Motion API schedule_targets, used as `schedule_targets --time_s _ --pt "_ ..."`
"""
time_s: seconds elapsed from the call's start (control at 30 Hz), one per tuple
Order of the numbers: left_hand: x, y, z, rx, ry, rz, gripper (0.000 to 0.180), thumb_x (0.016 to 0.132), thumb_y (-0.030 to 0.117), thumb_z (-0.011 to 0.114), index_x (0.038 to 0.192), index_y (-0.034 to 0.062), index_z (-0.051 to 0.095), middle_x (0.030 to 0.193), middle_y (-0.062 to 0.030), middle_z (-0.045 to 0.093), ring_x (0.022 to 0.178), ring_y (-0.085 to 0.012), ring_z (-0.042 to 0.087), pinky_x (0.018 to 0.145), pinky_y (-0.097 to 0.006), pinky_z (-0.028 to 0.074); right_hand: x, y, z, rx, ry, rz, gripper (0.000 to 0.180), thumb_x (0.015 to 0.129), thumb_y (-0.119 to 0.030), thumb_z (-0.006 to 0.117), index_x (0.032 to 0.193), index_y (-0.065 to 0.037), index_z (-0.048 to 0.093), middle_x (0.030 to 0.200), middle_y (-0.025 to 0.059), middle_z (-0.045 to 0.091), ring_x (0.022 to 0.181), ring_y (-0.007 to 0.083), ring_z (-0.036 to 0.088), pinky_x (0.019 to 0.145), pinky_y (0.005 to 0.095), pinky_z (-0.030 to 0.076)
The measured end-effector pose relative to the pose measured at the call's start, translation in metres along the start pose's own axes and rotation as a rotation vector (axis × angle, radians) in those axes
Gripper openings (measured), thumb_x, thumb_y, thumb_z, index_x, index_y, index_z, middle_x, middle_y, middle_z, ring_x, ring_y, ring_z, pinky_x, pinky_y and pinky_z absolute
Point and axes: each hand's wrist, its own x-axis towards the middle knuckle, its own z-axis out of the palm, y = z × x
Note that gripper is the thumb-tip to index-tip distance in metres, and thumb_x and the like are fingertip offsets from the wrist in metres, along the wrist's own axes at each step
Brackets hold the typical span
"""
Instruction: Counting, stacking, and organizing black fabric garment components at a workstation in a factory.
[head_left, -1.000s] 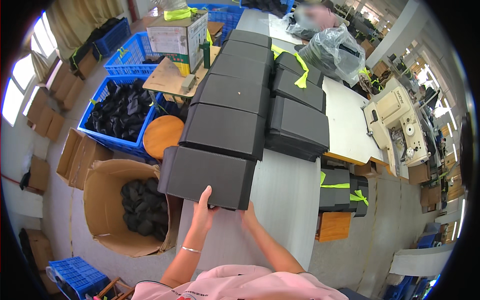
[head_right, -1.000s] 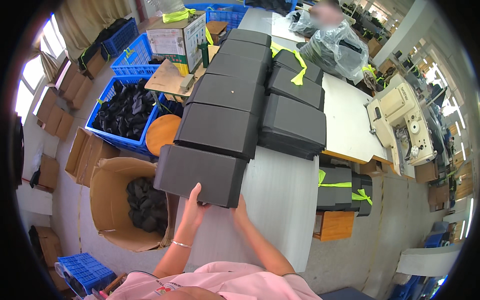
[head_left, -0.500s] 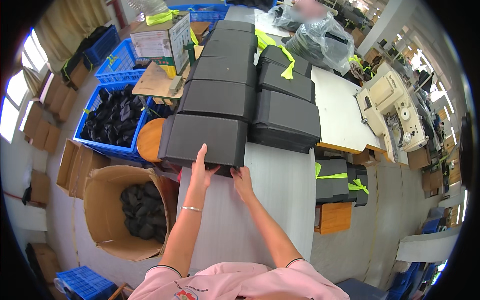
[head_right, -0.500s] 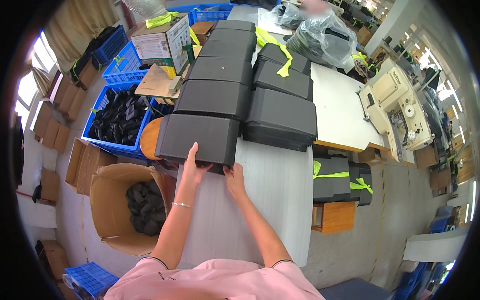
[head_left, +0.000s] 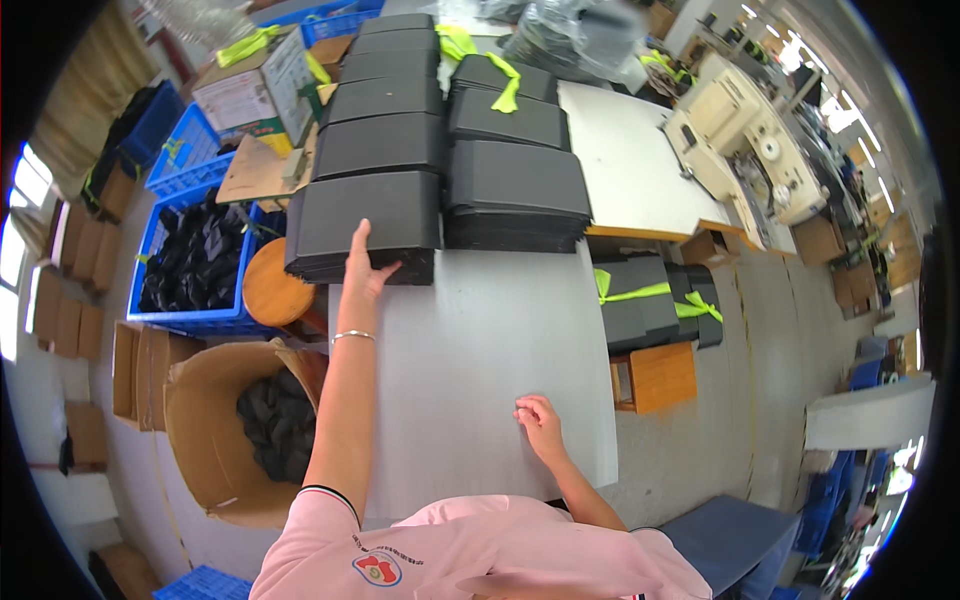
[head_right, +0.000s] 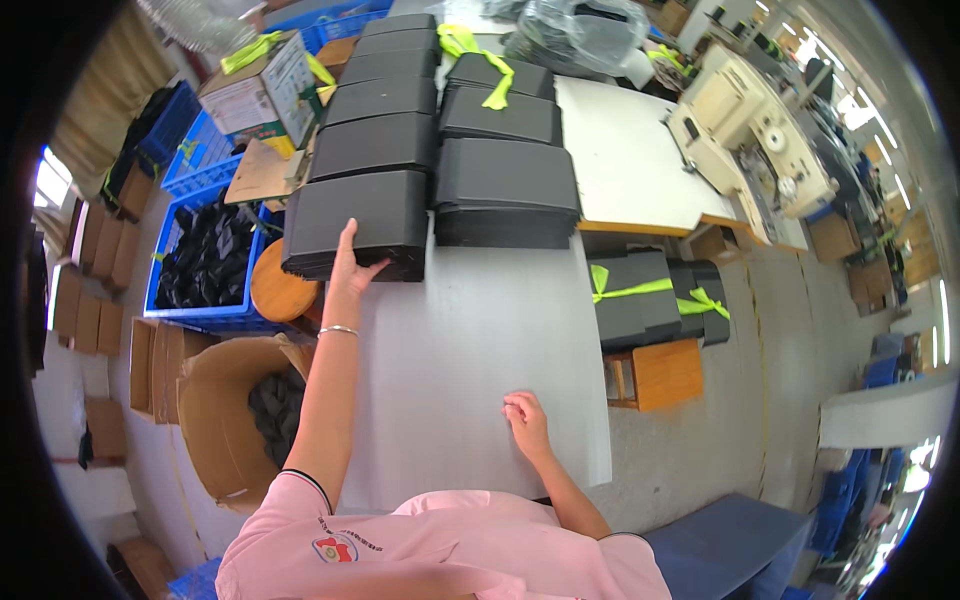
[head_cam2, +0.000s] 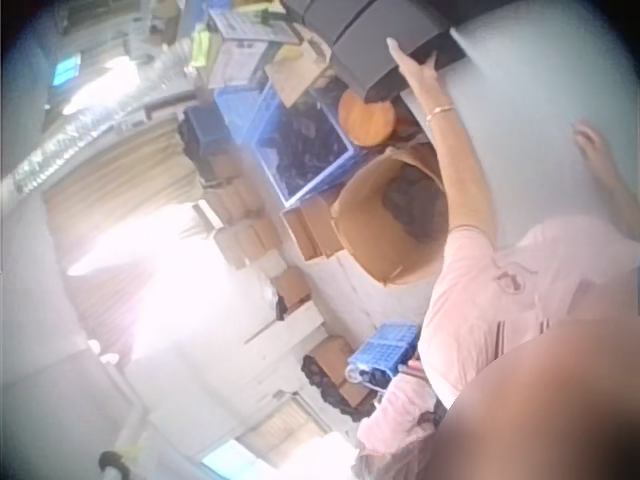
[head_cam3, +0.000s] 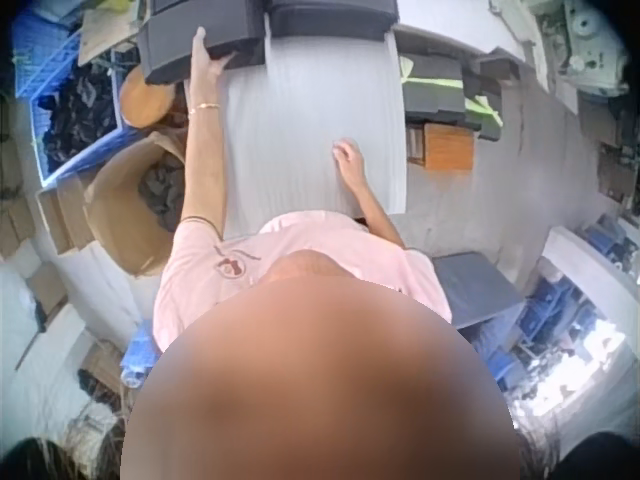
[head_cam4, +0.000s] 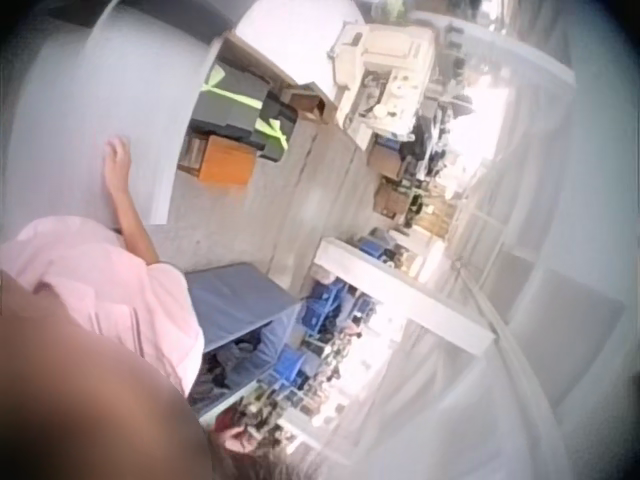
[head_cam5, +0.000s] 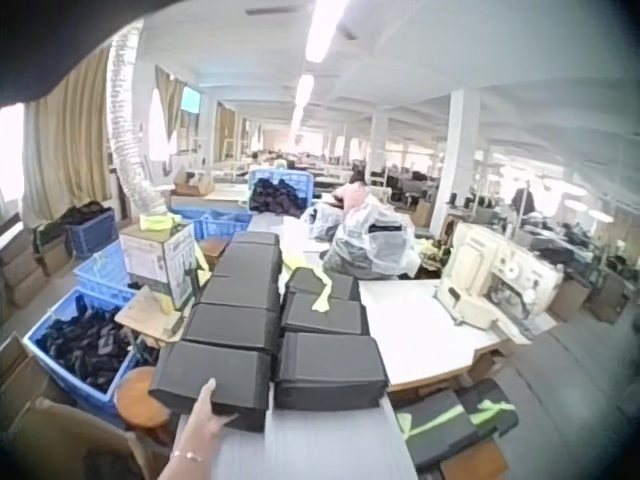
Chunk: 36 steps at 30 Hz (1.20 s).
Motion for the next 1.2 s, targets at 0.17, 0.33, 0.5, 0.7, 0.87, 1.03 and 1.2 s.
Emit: schedule_targets --time_s 0.17,0.33,0.5,0.7,0.87,1.03,1.2 --pt "0.013 -0.001 0.023 -0.010 0.028 0.017 0.091 0.082 0.049 0.082 0.152 0.0083 0.039 0.153 -0.0166 0.041 0.140 -0.0393 0.038 0.112 -0.066 0.036 -0.039 0.009 -0.012 0.018 -0.002 0.053 0.017 0.101 -0.004 0.058 0.114 0.003 0.067 0.118 0.0076 0.061 0.091 0.0164 0.070 0.080 0.0276 0.056" --pt "0.021 -0.003 0.028 -0.024 0.028 0.004 0.090 0.082 0.048 0.082 0.151 0.0088 0.040 0.155 -0.0158 0.040 0.140 -0.0384 0.038 0.114 -0.065 0.034 -0.072 -0.005 -0.033 -0.293 -0.097 0.008 0.019 0.101 -0.008 0.062 0.117 0.000 0.068 0.107 0.0047 0.065 0.089 0.0128 0.069 0.075 0.0264 0.053" --pt "0.010 -0.009 0.020 -0.004 0.028 0.047 0.111 0.078 0.060 0.083 0.159 0.0090 0.026 0.160 -0.0155 0.033 0.144 -0.0390 0.035 0.118 -0.061 0.031 -0.085 -0.079 -0.068 -0.045 -0.001 0.055 0.024 0.097 -0.008 0.067 0.120 -0.001 0.069 0.102 0.0047 0.066 0.090 0.0104 0.067 0.081 0.0262 0.052" --pt "-0.078 -0.103 -0.038 0.365 0.254 0.241 0.094 0.089 0.057 0.074 0.153 -0.0009 0.038 0.160 -0.0175 0.036 0.147 -0.0350 0.035 0.112 -0.052 0.040 -0.106 -0.264 -0.106 0.212 -0.001 -0.560 0.025 0.095 -0.007 0.070 0.116 0.006 0.068 0.114 0.0153 0.065 0.096 0.0218 0.070 0.085 0.0357 0.056" --pt "-0.178 -0.186 -0.093 1.035 0.293 0.620 0.071 0.095 0.035 0.072 0.146 -0.0064 0.046 0.156 -0.0249 0.041 0.148 -0.0376 0.035 0.118 -0.049 0.033 -0.154 -0.362 -0.115 0.478 -0.172 -1.263 0.031 0.096 -0.037 0.073 0.102 -0.007 0.066 0.110 0.0110 0.060 0.088 0.0214 0.068 0.080 0.0393 0.058" --pt "-0.260 -0.237 -0.172 1.441 0.405 0.719 0.065 0.097 0.028 0.068 0.149 -0.0047 0.045 0.158 -0.0268 0.038 0.150 -0.0377 0.032 0.123 -0.050 0.025 -0.212 -0.415 -0.075 0.707 0.072 -1.168 0.018 0.095 -0.022 0.072 0.088 -0.013 0.058 0.094 0.0045 0.067 0.085 0.0220 0.066 0.077 0.0412 0.057" --pt "-0.285 -0.257 -0.149 1.786 0.477 0.707 0.062 0.102 0.035 0.058 0.152 0.0018 0.043 0.162 -0.0165 0.037 0.154 -0.0323 0.026 0.127 -0.048 0.017 -0.224 -0.409 -0.078 0.770 0.078 -1.176 0.019 0.095 -0.019 0.072 0.084 -0.012 0.058 0.089 0.0037 0.066 0.077 0.0202 0.062 0.076 0.0399 0.057"
